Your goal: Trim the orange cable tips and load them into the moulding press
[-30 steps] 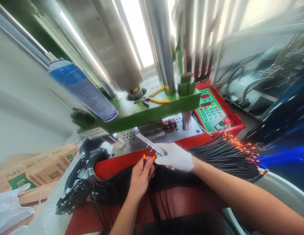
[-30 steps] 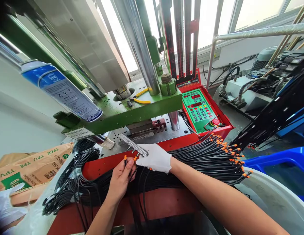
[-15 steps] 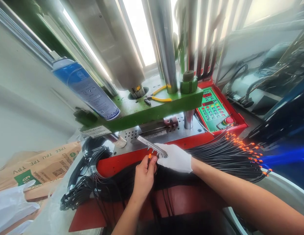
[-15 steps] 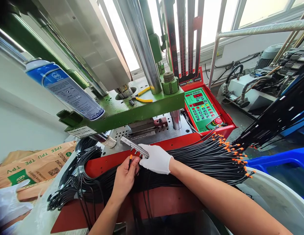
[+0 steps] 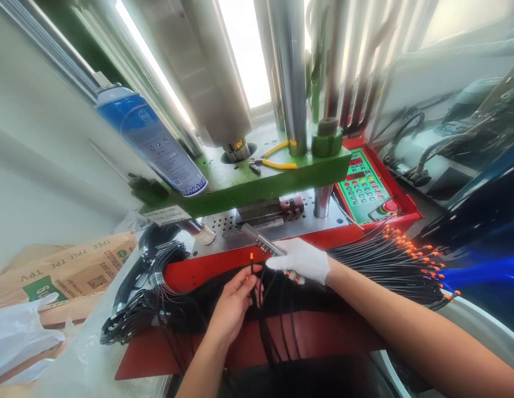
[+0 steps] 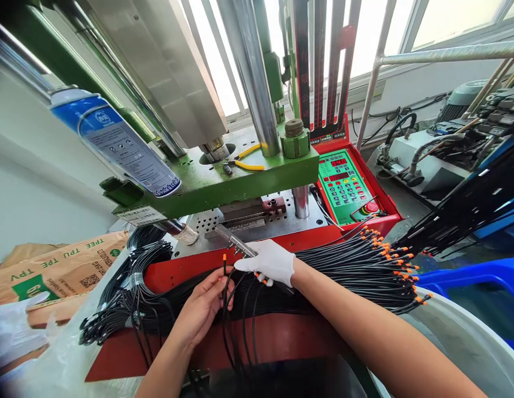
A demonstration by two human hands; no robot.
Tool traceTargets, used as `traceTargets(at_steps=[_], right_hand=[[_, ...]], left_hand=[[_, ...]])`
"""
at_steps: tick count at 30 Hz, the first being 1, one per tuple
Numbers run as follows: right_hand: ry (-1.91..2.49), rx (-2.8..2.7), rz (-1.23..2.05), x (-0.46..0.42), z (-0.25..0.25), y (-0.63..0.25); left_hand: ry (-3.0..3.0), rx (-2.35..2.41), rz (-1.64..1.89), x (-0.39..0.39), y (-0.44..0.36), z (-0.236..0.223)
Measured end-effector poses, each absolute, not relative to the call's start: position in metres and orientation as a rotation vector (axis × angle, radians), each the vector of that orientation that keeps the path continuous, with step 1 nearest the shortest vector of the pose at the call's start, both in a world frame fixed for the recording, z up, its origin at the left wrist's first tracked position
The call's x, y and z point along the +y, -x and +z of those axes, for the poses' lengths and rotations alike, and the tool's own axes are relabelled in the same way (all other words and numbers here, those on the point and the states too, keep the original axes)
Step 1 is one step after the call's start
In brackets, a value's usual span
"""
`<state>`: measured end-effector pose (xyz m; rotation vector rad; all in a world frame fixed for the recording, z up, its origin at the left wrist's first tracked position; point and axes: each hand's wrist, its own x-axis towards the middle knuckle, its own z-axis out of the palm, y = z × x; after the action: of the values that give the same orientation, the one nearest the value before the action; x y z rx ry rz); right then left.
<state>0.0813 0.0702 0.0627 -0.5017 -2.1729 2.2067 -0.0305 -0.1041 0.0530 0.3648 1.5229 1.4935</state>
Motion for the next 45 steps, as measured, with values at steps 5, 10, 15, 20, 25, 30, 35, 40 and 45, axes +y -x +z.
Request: traceTargets(at_steps=[5,10,15,20,25,30,35,40,45], right_hand=[[0.485,-2.266,2.086,0.068,0.065,-0.082],[0.385,-2.245,2.067,0.067,0.071,-0.084],[0.375,-2.223,2.058,0.069,0.075,-0.085],[0.348,-2.184,2.085,0.066,0.079,-0.086],[0.300,-2.148,2.124,0.064,0.081,-0.086],[0.283,-2.081,2.121,0.062,0.085,-0.087],[0.245,-2.062,2.078,0.060,0.086,-0.087],[0.252,-2.145,1.961,0.060,0.080,-0.085],[0.448,-2.282,1.731,0.055,0.070,-0.084]], left_hand=[[-0.450,1.622,1.527,-0.100,0.032,0.059],[-0.608,1.729,1.512,-0.096,0.027,0.061],[-0.629,1.707,1.496,-0.096,0.026,0.055],[-0.700,1.755,1.524,-0.095,0.025,0.054],[-0.751,1.735,1.486,-0.095,0.025,0.056],[-0.739,1.755,1.468,-0.096,0.024,0.056],[-0.749,1.866,1.447,-0.093,0.022,0.057],[-0.876,2.072,1.416,-0.092,0.019,0.056],[-1.164,2.400,1.297,-0.088,0.010,0.049]])
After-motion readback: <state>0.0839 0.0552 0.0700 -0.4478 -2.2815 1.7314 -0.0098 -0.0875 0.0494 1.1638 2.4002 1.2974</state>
